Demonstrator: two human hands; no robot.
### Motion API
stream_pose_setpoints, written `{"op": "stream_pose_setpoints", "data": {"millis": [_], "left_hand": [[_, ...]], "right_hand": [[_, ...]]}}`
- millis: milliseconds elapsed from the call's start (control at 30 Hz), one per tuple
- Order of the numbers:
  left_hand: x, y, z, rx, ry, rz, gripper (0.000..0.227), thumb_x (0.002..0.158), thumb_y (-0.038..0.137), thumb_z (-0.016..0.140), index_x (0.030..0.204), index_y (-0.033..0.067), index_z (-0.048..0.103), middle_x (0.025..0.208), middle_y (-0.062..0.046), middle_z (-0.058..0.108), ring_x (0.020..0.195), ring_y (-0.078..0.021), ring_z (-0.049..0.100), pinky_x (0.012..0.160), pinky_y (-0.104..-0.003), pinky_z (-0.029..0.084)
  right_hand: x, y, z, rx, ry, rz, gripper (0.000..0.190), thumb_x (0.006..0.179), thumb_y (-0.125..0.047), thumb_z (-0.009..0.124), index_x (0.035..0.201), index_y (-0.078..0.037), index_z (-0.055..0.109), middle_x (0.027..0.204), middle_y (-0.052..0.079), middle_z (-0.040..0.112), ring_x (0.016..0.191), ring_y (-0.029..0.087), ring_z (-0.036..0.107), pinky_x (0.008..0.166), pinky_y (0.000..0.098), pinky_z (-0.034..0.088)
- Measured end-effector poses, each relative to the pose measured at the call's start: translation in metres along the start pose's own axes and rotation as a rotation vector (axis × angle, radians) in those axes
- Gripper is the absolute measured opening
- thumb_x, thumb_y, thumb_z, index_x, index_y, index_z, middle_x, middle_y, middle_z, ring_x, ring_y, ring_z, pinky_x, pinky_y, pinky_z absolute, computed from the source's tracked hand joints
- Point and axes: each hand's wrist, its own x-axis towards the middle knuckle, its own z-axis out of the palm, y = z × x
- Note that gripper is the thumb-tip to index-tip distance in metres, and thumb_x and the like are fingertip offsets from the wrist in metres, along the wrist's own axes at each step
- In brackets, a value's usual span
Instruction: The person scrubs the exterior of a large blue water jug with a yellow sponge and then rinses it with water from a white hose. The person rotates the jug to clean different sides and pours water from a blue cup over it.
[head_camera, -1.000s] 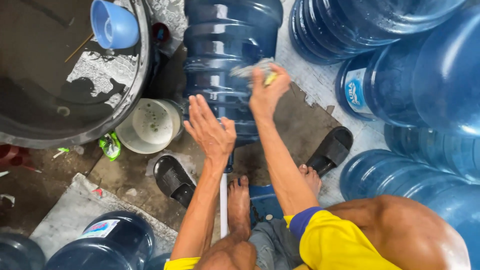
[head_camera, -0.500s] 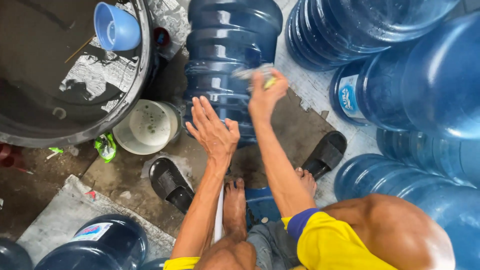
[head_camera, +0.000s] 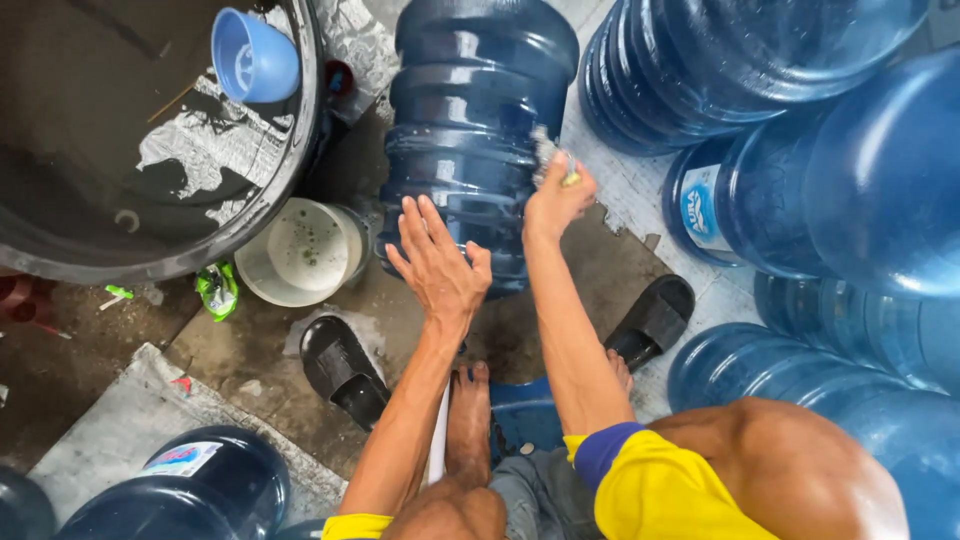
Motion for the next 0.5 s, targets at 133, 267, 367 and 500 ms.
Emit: {"op": "stream_pose_setpoints", "data": {"millis": [133,267,367,500], "left_hand": [[0.003,0.001,0.001,-0.006,-0.006,-0.001,0.088,0.063,0.024,0.060,0.142,-0.0032,0.034,0.142,-0.026,0.036,0.123,-0.0441,0.045,0.094,-0.066,0.033],[0.005,-0.002,0.000,-0.014,-0.017,-0.003,0.087,0.063,0.024,0.061,0.142,-0.0031,0.034,0.142,-0.026,0.036,0.123,-0.0439,0.045,0.095,-0.066,0.033],[0.005,-0.002,0.002,-0.010,-0.020,-0.009,0.088,0.063,0.025,0.060,0.143,-0.0025,0.034,0.143,-0.025,0.035,0.124,-0.0435,0.045,0.096,-0.065,0.033],[0.005,-0.005,0.004,-0.016,-0.028,-0.023,0.088,0.063,0.025,0.061,0.143,-0.0017,0.034,0.143,-0.024,0.035,0.124,-0.0430,0.045,0.096,-0.065,0.033]], "right_hand": [[0.007,0.005,0.008,0.081,0.035,0.199,0.046,0.083,-0.054,0.063,0.112,-0.020,0.052,0.117,0.011,0.045,0.106,0.034,0.050,0.096,0.0414,0.040],[0.000,-0.003,0.002,0.087,0.004,0.222,0.049,0.086,-0.055,0.059,0.116,-0.017,0.049,0.116,0.014,0.046,0.105,0.032,0.049,0.094,0.0405,0.040],[-0.003,-0.010,-0.001,0.079,-0.004,0.244,0.051,0.086,-0.056,0.057,0.117,-0.016,0.050,0.114,0.016,0.050,0.105,0.032,0.050,0.093,0.0397,0.041],[-0.007,-0.015,-0.002,0.045,-0.004,0.256,0.051,0.084,-0.058,0.058,0.115,-0.018,0.052,0.112,0.014,0.053,0.103,0.032,0.051,0.092,0.0399,0.042]]}}
